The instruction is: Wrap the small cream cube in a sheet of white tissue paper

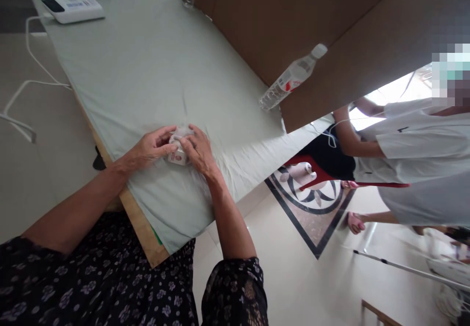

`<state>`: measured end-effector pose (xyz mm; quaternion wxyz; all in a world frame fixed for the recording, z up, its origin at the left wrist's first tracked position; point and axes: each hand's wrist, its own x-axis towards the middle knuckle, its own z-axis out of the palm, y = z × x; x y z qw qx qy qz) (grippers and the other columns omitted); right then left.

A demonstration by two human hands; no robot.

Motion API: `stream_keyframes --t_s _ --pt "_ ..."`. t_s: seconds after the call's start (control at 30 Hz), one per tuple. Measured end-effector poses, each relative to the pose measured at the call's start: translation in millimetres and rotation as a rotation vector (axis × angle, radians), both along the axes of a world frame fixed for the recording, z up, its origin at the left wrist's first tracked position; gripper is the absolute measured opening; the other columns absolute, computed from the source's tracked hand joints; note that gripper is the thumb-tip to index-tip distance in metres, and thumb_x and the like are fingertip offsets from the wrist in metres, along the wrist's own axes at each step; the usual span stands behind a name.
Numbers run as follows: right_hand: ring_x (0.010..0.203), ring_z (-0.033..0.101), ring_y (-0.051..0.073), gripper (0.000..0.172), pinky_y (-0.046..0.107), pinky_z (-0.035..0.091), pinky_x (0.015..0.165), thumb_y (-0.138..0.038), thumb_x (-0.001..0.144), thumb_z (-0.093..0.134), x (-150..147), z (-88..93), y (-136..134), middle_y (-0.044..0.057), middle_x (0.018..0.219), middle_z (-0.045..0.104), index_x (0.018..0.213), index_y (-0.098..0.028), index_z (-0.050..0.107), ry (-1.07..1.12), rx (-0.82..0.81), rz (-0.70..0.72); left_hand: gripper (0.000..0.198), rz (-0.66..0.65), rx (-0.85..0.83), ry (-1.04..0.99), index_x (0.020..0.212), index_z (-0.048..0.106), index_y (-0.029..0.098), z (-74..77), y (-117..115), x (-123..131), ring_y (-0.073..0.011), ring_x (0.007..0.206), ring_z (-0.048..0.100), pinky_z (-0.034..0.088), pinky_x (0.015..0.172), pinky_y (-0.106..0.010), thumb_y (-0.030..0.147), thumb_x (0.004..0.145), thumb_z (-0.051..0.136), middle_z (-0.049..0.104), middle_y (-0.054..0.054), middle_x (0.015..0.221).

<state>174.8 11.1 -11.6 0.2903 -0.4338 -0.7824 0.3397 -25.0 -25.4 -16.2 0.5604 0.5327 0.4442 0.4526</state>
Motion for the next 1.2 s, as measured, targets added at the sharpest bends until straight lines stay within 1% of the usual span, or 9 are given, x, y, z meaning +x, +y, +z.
stream_keyframes --t_s 0.1,0.2,0.33,0.47,0.6,0.77,0.93,1.07,1.2 --pt "0.148 0.051 0.028 0.056 0.049 0.041 0.123 -0.074 0.100 0.047 0.4 -0.9 -5.4 0.011 0.144 0.066 0.099 -0.026 0.075 0.136 0.019 -0.098 0.087 0.007 -0.010 -0.001 0.150 0.054 0.010 2.8 0.1 0.9 -0.0286 0.110 0.072 0.058 0.094 -0.040 0.054 0.079 0.079 0.075 -0.016 0.124" --pt "0.138 0.059 0.027 0.060 0.047 0.050 0.114 -0.077 0.095 0.054 6.9 -1.0 -14.1 0.013 0.149 0.062 0.124 -0.028 0.068 0.290 -0.046 -0.199 0.082 0.001 -0.001 -0.005 0.149 0.055 0.011 4.1 0.2 1.1 -0.0279 0.111 0.072 0.058 0.095 -0.040 0.053 0.082 0.077 0.075 -0.015 0.124" --pt "0.126 0.067 0.029 0.096 0.047 0.055 0.104 -0.076 0.076 0.079 14.5 -0.4 -17.3 0.014 0.146 0.064 0.154 -0.031 0.047 0.322 -0.218 -0.117 0.080 -0.006 0.024 0.035 0.148 0.055 0.011 4.3 1.2 0.7 -0.0268 0.106 0.073 0.058 0.090 -0.038 0.053 0.083 0.075 0.076 -0.013 0.118" --pt "0.097 0.073 0.022 0.113 0.040 0.060 0.088 -0.069 0.068 0.088 6.2 0.9 -15.3 0.008 0.121 0.072 0.161 -0.030 0.037 0.368 -0.338 -0.097 0.081 0.006 0.018 0.053 0.149 0.052 0.007 9.0 0.6 -0.9 -0.0268 0.106 0.072 0.058 0.090 -0.038 0.054 0.086 0.072 0.075 -0.016 0.119" --pt "0.097 0.073 0.022 0.116 0.039 0.060 0.088 -0.067 0.065 0.090 -5.8 2.1 -19.8 0.006 0.111 0.072 0.160 -0.025 0.038 0.458 -0.383 -0.161 0.085 -0.037 0.003 0.036 0.153 0.047 0.008 16.1 -3.2 -4.7 -0.0258 0.100 0.073 0.058 0.086 -0.037 0.052 0.085 0.073 0.075 -0.016 0.118" --pt "0.102 0.073 0.023 0.102 0.039 0.059 0.092 -0.068 0.068 0.088 -3.1 3.6 -23.4 0.005 0.109 0.074 0.152 -0.027 0.049 0.439 -0.382 -0.144 0.089 -0.042 -0.030 0.034 0.154 0.044 0.009 18.0 -4.3 -5.0 -0.0264 0.106 0.072 0.058 0.089 -0.037 0.039 0.077 0.076 0.073 -0.016 0.123" --pt "0.107 0.072 0.022 0.077 0.039 0.057 0.094 -0.071 0.078 0.078 -1.5 2.1 -3.7 0.008 0.118 0.075 0.138 -0.026 0.059 0.507 -0.341 -0.168 0.090 -0.035 -0.053 0.011 0.154 0.046 0.010 15.0 -2.1 -1.4 -0.0269 0.109 0.071 0.058 0.089 -0.037 0.038 0.073 0.077 0.072 -0.016 0.123" --pt "0.095 0.071 0.020 0.061 0.037 0.057 0.090 -0.063 0.078 0.079 -12.7 2.1 13.1 0.004 0.102 0.076 0.124 -0.026 0.065 0.533 -0.296 -0.185 0.092 -0.038 -0.047 -0.004 0.156 0.045 0.010 12.1 -1.2 -1.4 -0.0244 0.104 0.071 0.057 0.085 -0.034 0.037 0.074 0.078 0.072 -0.014 0.119" --pt "0.091 0.071 0.019 0.036 0.036 0.055 0.087 -0.047 0.084 0.073 -20.1 10.7 7.5 0.001 0.094 0.075 0.114 -0.027 0.070 0.487 -0.169 -0.228 0.088 -0.034 -0.033 0.009 0.155 0.047 0.012 9.8 1.2 -2.2 -0.0204 0.094 0.070 0.056 0.081 -0.033 0.043 0.078 0.078 0.072 -0.010 0.112"
